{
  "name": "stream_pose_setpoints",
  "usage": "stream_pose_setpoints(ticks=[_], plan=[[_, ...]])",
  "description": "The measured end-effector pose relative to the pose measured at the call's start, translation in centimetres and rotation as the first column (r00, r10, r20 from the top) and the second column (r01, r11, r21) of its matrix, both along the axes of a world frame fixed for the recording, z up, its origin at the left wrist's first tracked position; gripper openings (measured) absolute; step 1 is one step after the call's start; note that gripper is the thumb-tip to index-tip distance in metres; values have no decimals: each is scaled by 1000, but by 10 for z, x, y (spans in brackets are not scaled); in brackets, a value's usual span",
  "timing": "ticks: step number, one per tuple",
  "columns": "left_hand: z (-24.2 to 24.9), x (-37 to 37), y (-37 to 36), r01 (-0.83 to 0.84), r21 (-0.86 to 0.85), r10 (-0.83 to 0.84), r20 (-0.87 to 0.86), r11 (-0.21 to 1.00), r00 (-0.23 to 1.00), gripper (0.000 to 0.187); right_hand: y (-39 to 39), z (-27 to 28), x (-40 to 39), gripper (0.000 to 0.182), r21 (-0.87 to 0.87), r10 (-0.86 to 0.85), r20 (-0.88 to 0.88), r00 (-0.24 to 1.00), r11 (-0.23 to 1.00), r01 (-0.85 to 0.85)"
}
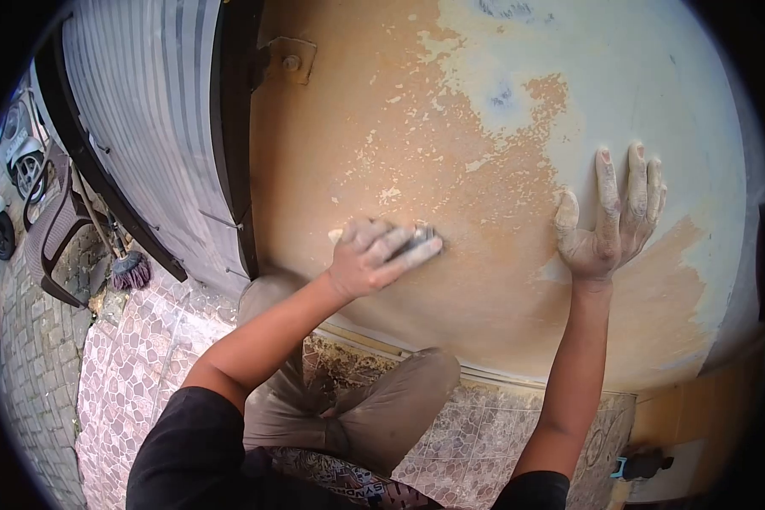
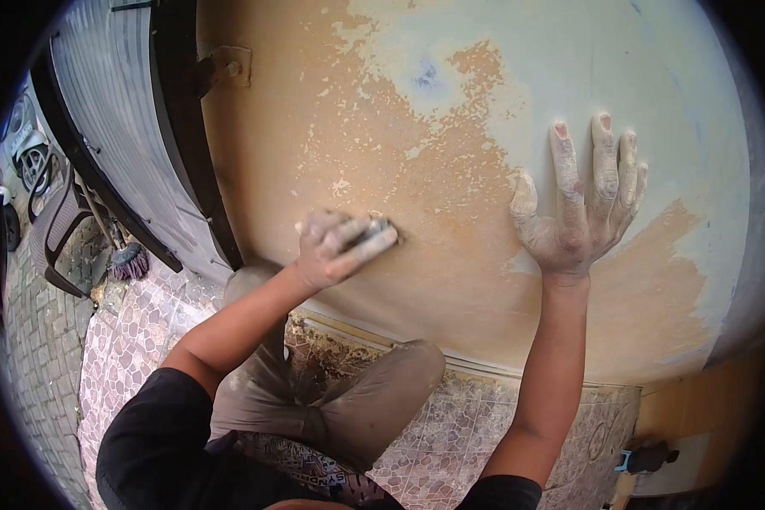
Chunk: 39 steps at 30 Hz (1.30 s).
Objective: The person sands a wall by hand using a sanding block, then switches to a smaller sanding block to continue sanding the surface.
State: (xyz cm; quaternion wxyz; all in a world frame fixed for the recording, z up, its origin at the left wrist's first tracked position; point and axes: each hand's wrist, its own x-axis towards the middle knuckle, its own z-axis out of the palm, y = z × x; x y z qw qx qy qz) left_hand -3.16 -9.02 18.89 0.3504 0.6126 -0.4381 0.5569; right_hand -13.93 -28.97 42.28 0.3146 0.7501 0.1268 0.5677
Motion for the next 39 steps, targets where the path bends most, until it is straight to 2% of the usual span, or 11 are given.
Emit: stream_pose_setpoints(ticks=[5, 8, 12, 17, 20, 24, 26, 29, 32, 37, 39], plan=[[-44, -8, 17, 153, 181, -126, -152, 971, 980, 44, 1, -3, -5, 44, 2, -46, 12, 999, 999, 46], [19, 5, 21, -17, -332, -114, -372, 943, 921, 48, 0, -6, -6, 43, 28, -18, 13, 1000, 999, 18], [53, 21, 11, -208, -481, 15, -375, 852, 927, 45, 1, -6, -4, 40, 9, 26, 31, 999, 1000, -27], [-86, -11, 5, -83, -121, 47, -280, 989, 959, 47, -1, -10, -6, 37, 50, 41, 52, 998, 998, -44], [-44, -19, 18, -31, -121, -22, -415, 992, 909, 47, -3, -10, -4, 37, 48, 56, 56, 997, 997, -59], [63, 10, 14, -44, -391, -133, -415, 919, 900, 48, -2, -13, -5, 35, 51, 36, 70, 997, 998, -40], [93, 26, 11, -75, -494, -50, -235, 866, 971, 48, -1, -16, -4, 35, 62, 42, 79, 996, 997, -47], [54, 18, 6, -147, -342, 108, -128, 928, 986, 47, 0, -17, -5, 34, 76, 28, 99, 995, 996, -35], [-55, 3, 8, 15, -63, -23, -125, 998, 992, 50, 0, -18, -5, 33, 79, 18, 99, 995, 997, -26], [6, 2, 21, 27, -57, -43, -290, 998, 956, 59, 4, -16, -9, 34, 57, 31, 52, 998, 998, -34], [72, 13, 17, -36, -309, -66, -315, 950, 947, 55, 3, -16, -8, 34, 65, 15, 66, 998, 998, -19]])
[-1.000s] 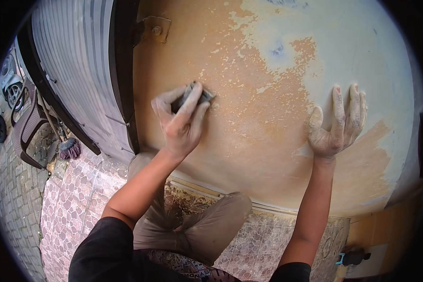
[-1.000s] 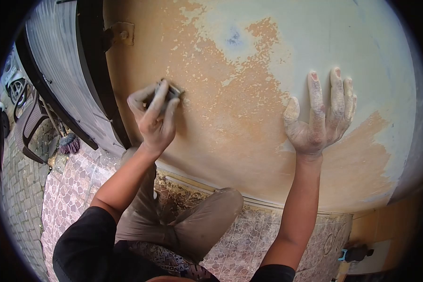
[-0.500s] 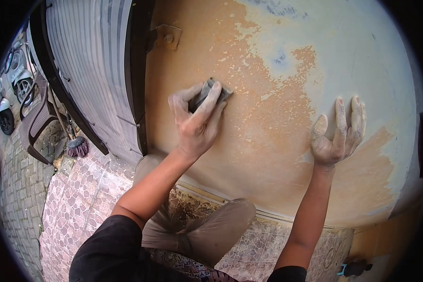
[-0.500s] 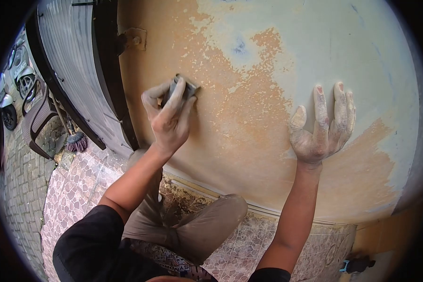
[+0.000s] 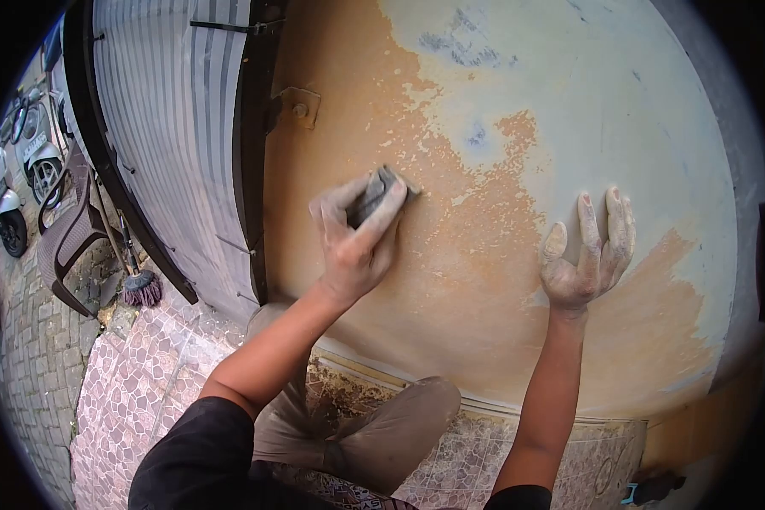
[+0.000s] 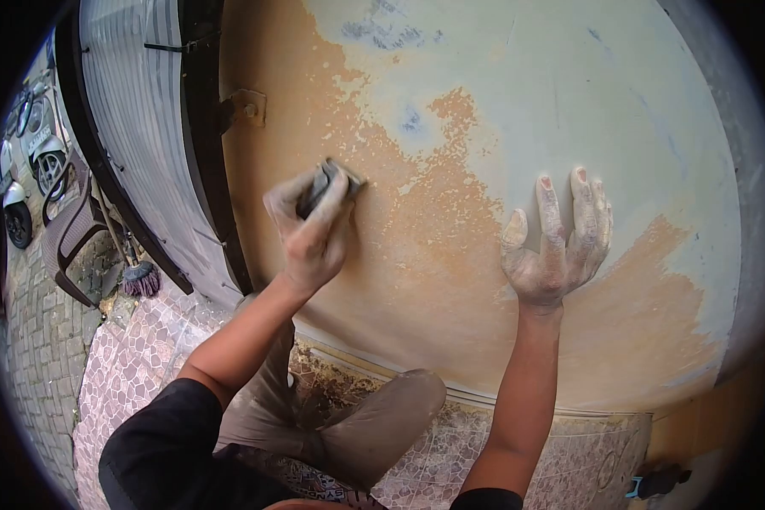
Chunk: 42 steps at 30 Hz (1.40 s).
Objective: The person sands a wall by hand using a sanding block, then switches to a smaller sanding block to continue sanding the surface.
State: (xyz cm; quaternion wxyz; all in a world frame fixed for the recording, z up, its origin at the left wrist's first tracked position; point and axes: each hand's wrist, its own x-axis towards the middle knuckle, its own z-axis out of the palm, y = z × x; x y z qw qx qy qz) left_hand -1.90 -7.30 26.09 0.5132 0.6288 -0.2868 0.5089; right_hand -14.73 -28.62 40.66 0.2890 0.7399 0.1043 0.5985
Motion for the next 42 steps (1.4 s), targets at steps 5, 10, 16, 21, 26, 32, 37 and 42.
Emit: stream_pose_setpoints(ticks=[5, 10, 16, 21, 26, 32, 37, 42], plan=[[-5, -3, -12, -124, 21, 122, 79, 992, 989, 52, -1, -7, 4, 31, 41, 14, 62, 998, 999, -17], [-109, -23, -5, -20, 343, -30, 139, 939, 990, 56, -1, -6, 4, 30, 42, 17, 61, 998, 999, -20], [39, -2, -12, -44, -105, 43, -11, 994, 999, 55, -3, -7, 4, 28, 41, 39, 65, 997, 998, -41], [-11, -19, -36, -123, 95, 97, 247, 988, 964, 47, -1, -9, 1, 26, 42, 26, 64, 998, 999, -29], [-57, -28, -24, 33, 299, -85, 161, 954, 983, 50, -5, -12, 2, 26, 34, 66, 72, 995, 997, -69], [50, 0, -20, -87, -283, 73, -60, 955, 996, 45, -4, -18, -2, 25, 42, 38, 45, 998, 998, -40], [-64, -39, -42, 51, 250, -100, 188, 967, 977, 47, -4, -20, 2, 26, 28, 64, 59, 996, 997, -66], [11, -32, -11, 72, 189, -69, -20, 979, 997, 49, -5, -24, 1, 26, 56, 65, 54, 996, 996, -68]])
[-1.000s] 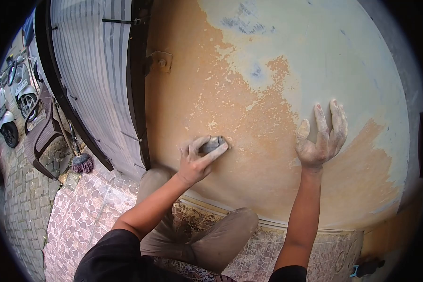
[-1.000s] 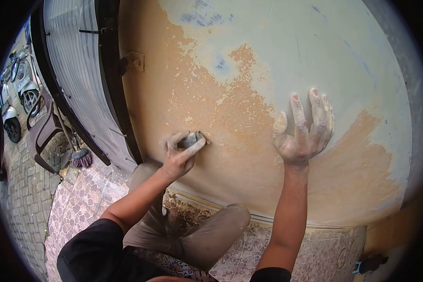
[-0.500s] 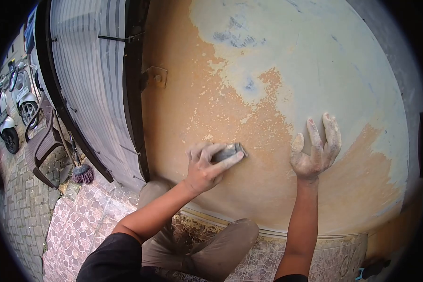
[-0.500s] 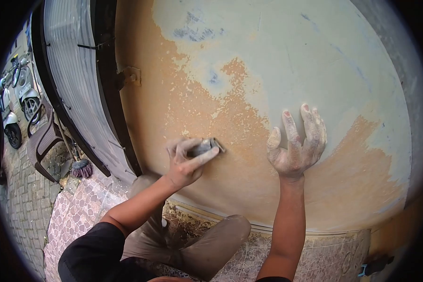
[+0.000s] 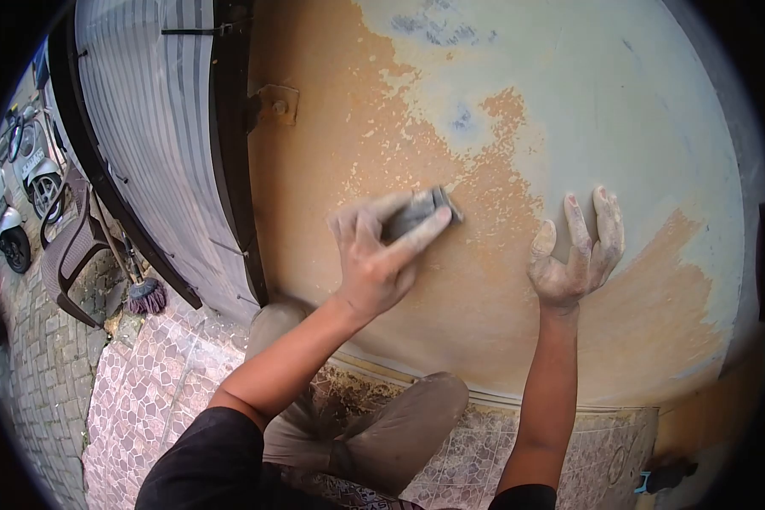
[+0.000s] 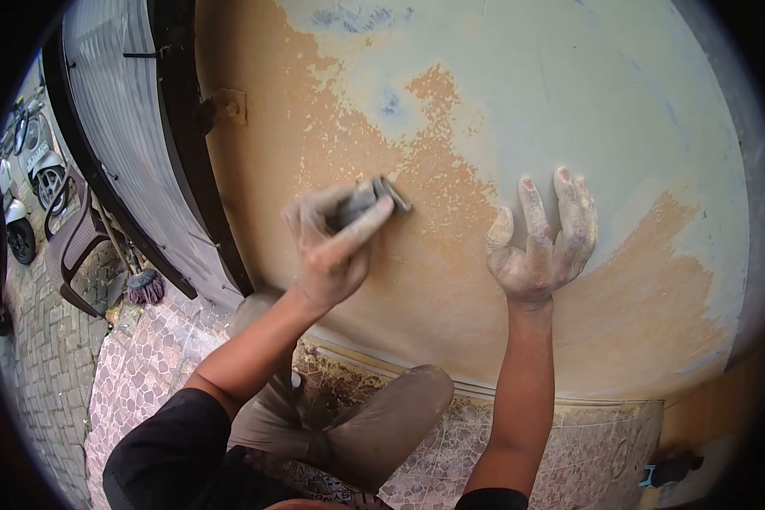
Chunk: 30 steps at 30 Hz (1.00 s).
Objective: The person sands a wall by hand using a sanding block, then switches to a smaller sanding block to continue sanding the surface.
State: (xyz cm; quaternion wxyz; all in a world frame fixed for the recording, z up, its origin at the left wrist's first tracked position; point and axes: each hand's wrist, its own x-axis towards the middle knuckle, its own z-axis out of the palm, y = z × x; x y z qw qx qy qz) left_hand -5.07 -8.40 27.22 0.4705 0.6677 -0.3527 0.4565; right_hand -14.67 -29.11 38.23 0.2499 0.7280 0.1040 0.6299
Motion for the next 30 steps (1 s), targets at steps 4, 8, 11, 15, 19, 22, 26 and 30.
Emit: stream_pose_setpoints(ticks=[4, 8, 11, 15, 19, 22, 26, 30], plan=[[45, 31, -3, -82, -395, 86, -7, 915, 996, 42, 1, 1, 1, 26, -10, -25, 20, 999, 1000, 25], [-31, 2, -23, -104, -101, 114, 104, 989, 988, 49, 2, -1, 0, 26, -5, -34, 24, 999, 999, 34], [-48, -5, -16, 23, 194, -72, 252, 981, 965, 47, 1, -1, -1, 25, -8, -43, 23, 999, 999, 43], [28, 22, -10, -19, -260, 31, 43, 965, 999, 47, 3, 0, -3, 27, -3, -15, -20, 1000, 1000, 15], [40, 6, -32, -79, -366, 82, -8, 927, 997, 46, 2, 0, -1, 27, 10, -16, 0, 1000, 1000, 16], [-33, -22, -42, 22, 130, -50, 221, 991, 974, 50, 3, -5, -3, 27, 0, -18, -7, 1000, 1000, 18], [-3, -6, -22, 49, 39, -53, 120, 998, 991, 50, 3, -12, -1, 26, 56, 4, 19, 1000, 998, -5], [76, 24, -3, 2, -428, -19, -35, 904, 999, 38, 2, -15, 0, 22, 48, -36, 57, 998, 998, 33]])
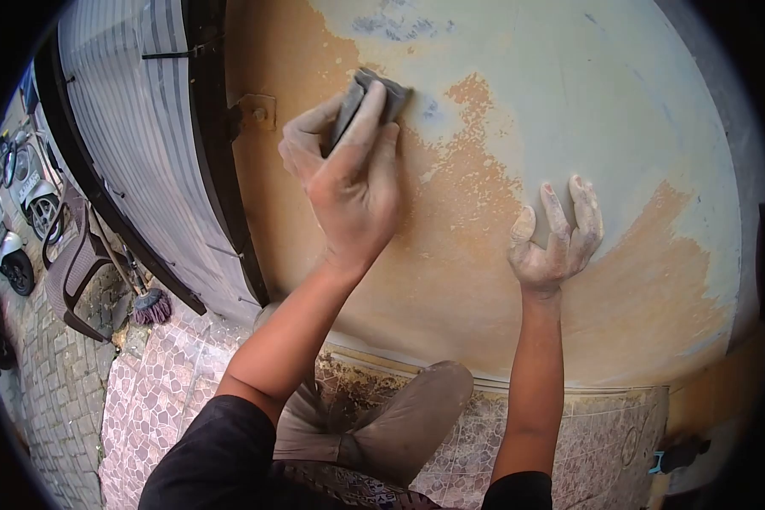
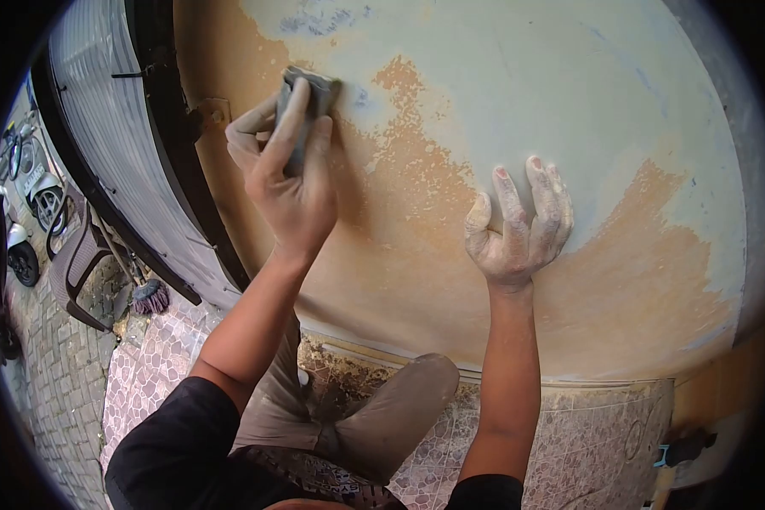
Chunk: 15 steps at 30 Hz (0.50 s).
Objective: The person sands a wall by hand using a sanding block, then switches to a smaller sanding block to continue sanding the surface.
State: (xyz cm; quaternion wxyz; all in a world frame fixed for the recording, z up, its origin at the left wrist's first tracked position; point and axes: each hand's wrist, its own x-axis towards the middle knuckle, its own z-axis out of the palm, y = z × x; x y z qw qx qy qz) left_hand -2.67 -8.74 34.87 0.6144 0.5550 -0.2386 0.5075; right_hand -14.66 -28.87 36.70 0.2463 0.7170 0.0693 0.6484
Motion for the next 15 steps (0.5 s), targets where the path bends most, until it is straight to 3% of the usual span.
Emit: stream_pose_setpoints(ticks=[3, 5, 7, 8, 10, 12, 15], plan=[[-33, -15, -18, -37, -87, 24, -139, 996, 990, 43, -1, -1, 2, 22, 6, 25, 9, 1000, 1000, -25], [-101, -32, -27, -50, 374, -15, 167, 926, 986, 50, -1, -1, 1, 22, -1, 31, 13, 999, 1000, -31], [-109, -40, -14, 3, 539, -108, 162, 842, 981, 52, -3, 0, 1, 22, -13, 27, 19, 999, 1000, -27], [-103, -36, -10, -1, 536, -109, 173, 844, 979, 49, -3, -1, 2, 22, -8, 35, 25, 999, 999, -34], [-69, -21, -8, -9, 365, -48, 146, 931, 988, 48, -1, -4, 0, 23, 10, 30, 11, 999, 1000, -30], [-32, -3, -11, -23, 55, 20, 61, 998, 998, 44, -1, -4, 1, 23, 12, 13, 12, 1000, 1000, -14], [-27, -10, -27, -92, -100, 88, -44, 991, 995, 42, 0, -3, 1, 24, 2, 27, 18, 999, 1000, -27]])
